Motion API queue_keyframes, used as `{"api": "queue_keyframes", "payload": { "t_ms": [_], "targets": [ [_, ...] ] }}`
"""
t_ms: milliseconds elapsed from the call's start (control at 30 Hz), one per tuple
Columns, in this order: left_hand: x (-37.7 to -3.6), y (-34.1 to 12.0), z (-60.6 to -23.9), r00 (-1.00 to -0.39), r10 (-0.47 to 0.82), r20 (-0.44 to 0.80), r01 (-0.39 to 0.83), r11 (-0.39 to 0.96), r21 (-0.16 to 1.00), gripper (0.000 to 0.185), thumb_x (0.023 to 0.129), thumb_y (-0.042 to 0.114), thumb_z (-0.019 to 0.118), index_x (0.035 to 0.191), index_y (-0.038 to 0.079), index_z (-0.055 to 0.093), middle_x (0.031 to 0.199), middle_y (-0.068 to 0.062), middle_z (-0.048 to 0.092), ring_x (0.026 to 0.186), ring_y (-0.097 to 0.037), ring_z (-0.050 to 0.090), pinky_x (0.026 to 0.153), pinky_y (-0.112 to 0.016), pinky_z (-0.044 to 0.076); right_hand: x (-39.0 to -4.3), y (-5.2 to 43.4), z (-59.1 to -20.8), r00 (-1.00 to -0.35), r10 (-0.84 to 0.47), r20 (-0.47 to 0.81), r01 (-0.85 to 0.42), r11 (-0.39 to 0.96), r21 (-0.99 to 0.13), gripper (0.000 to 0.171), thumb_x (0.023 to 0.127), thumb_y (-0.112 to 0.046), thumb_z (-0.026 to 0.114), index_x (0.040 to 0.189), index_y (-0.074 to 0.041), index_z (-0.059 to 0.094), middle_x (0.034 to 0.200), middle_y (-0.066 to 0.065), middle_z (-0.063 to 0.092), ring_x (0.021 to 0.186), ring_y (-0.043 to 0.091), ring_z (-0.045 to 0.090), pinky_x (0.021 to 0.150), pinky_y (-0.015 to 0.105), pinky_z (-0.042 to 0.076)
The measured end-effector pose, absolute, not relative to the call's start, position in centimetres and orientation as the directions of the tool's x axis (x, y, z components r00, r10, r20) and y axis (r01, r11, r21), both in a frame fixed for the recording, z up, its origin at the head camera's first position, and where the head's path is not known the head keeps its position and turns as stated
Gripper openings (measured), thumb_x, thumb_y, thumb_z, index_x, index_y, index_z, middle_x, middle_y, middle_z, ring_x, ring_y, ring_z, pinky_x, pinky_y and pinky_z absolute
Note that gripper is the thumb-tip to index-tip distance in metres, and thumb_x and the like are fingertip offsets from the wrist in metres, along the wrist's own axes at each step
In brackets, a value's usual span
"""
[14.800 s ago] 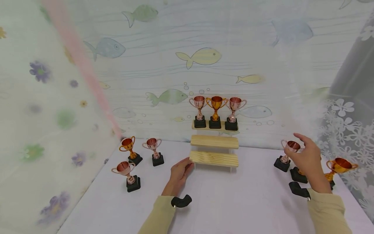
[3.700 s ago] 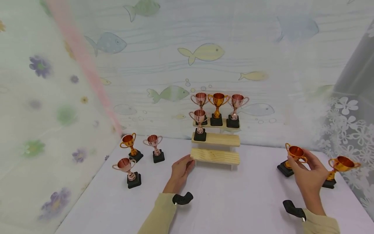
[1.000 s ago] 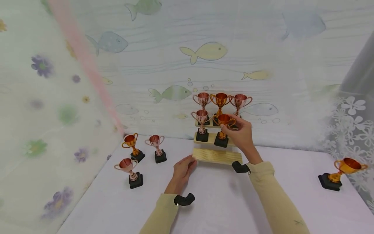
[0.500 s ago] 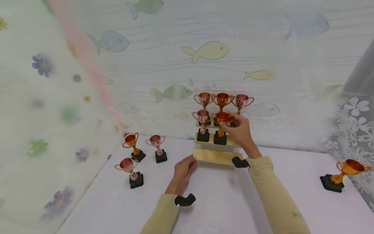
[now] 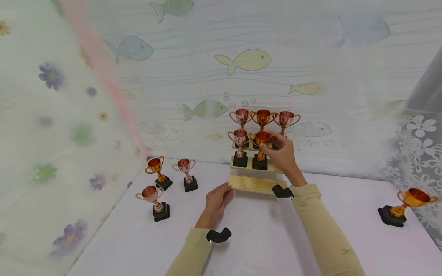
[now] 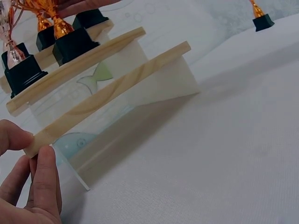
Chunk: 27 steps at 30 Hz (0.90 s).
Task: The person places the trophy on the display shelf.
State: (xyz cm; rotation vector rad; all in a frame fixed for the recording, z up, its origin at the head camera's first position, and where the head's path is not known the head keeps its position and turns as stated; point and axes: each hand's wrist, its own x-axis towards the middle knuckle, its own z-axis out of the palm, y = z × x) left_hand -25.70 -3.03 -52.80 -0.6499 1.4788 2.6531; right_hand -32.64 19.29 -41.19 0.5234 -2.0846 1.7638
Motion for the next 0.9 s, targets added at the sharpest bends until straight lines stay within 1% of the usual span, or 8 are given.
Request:
{"api": "queue_keyframes", "payload": {
  "t_ms": [100,233,333,500,600,733,800,900],
  "targets": [
    [-25.7,-3.0,-52.8,-0.912,-0.168,-0.374,-0.230,-0.546,0.806,0.035,0.088,-0.004,0.071,0.122,-0.012,0.065,0.106,-0.017,0.069,0.089,-0.016,0.068,0.084,-0.026,0.061,-32.7,19.3,-41.6,-0.866,-0.042,0.499,-0.499,0.165,-0.851,0.043,0.092,0.000,0.069,0.134,0.004,0.061,0.094,-0.013,0.067,0.084,0.005,0.063,0.070,0.015,0.053],
    [-25.6,-2.8,-52.8,-0.911,-0.166,-0.378,-0.231,-0.553,0.801,0.035,0.087,-0.005,0.071,0.121,-0.012,0.066,0.105,-0.017,0.069,0.088,-0.016,0.068,0.083,-0.026,0.061,-32.5,19.5,-42.0,-0.872,-0.039,0.489,-0.487,0.188,-0.853,0.034,0.091,-0.002,0.071,0.123,0.007,0.064,0.095,-0.015,0.067,0.089,0.004,0.062,0.074,0.014,0.052],
    [-25.6,-2.8,-52.8,-0.912,-0.161,-0.378,-0.235,-0.551,0.800,0.035,0.087,-0.005,0.071,0.121,-0.012,0.065,0.105,-0.016,0.069,0.088,-0.016,0.068,0.083,-0.026,0.061,-32.1,19.8,-42.2,-0.876,-0.029,0.482,-0.479,0.175,-0.860,0.029,0.091,-0.002,0.072,0.118,0.007,0.065,0.098,-0.016,0.068,0.094,0.003,0.064,0.077,0.012,0.055],
    [-25.6,-2.8,-52.7,-0.915,-0.164,-0.369,-0.228,-0.545,0.807,0.035,0.087,-0.004,0.071,0.121,-0.011,0.066,0.103,-0.015,0.069,0.088,-0.016,0.068,0.083,-0.025,0.061,-31.5,20.8,-42.9,-0.864,-0.022,0.504,-0.503,0.097,-0.859,0.034,0.090,0.004,0.071,0.123,0.006,0.064,0.105,-0.011,0.071,0.100,0.005,0.066,0.083,0.014,0.057],
    [-25.6,-2.9,-52.7,-0.916,-0.168,-0.364,-0.221,-0.546,0.808,0.034,0.087,-0.003,0.072,0.120,-0.011,0.067,0.103,-0.015,0.069,0.087,-0.016,0.067,0.083,-0.026,0.061,-31.0,21.5,-43.4,-0.855,-0.041,0.517,-0.518,0.036,-0.854,0.040,0.089,0.009,0.070,0.128,0.009,0.061,0.112,-0.003,0.072,0.103,0.009,0.068,0.086,0.016,0.058],
    [-25.7,-3.0,-52.8,-0.916,-0.165,-0.365,-0.226,-0.539,0.811,0.035,0.087,-0.001,0.073,0.121,-0.010,0.066,0.105,-0.016,0.069,0.089,-0.016,0.068,0.085,-0.027,0.061,-30.0,22.6,-44.0,-0.849,-0.075,0.522,-0.525,0.019,-0.851,0.049,0.089,0.012,0.069,0.135,0.013,0.055,0.122,0.006,0.071,0.107,0.009,0.069,0.089,0.018,0.057],
    [-25.6,-3.0,-52.7,-0.914,-0.164,-0.372,-0.234,-0.536,0.811,0.036,0.088,-0.001,0.072,0.122,-0.010,0.066,0.106,-0.016,0.068,0.090,-0.017,0.067,0.086,-0.027,0.061,-29.3,23.3,-44.2,-0.848,-0.093,0.522,-0.527,0.030,-0.850,0.051,0.089,0.013,0.068,0.137,0.015,0.052,0.125,0.006,0.070,0.108,0.008,0.068,0.090,0.018,0.056],
    [-25.5,-3.0,-52.6,-0.910,-0.165,-0.380,-0.242,-0.533,0.811,0.035,0.088,0.000,0.072,0.122,-0.009,0.067,0.108,-0.017,0.068,0.091,-0.017,0.067,0.086,-0.027,0.061,-28.2,24.5,-44.2,-0.849,-0.111,0.516,-0.525,0.064,-0.849,0.054,0.088,0.015,0.067,0.139,0.017,0.049,0.125,-0.001,0.070,0.110,0.006,0.067,0.091,0.017,0.056]
  ]
}}
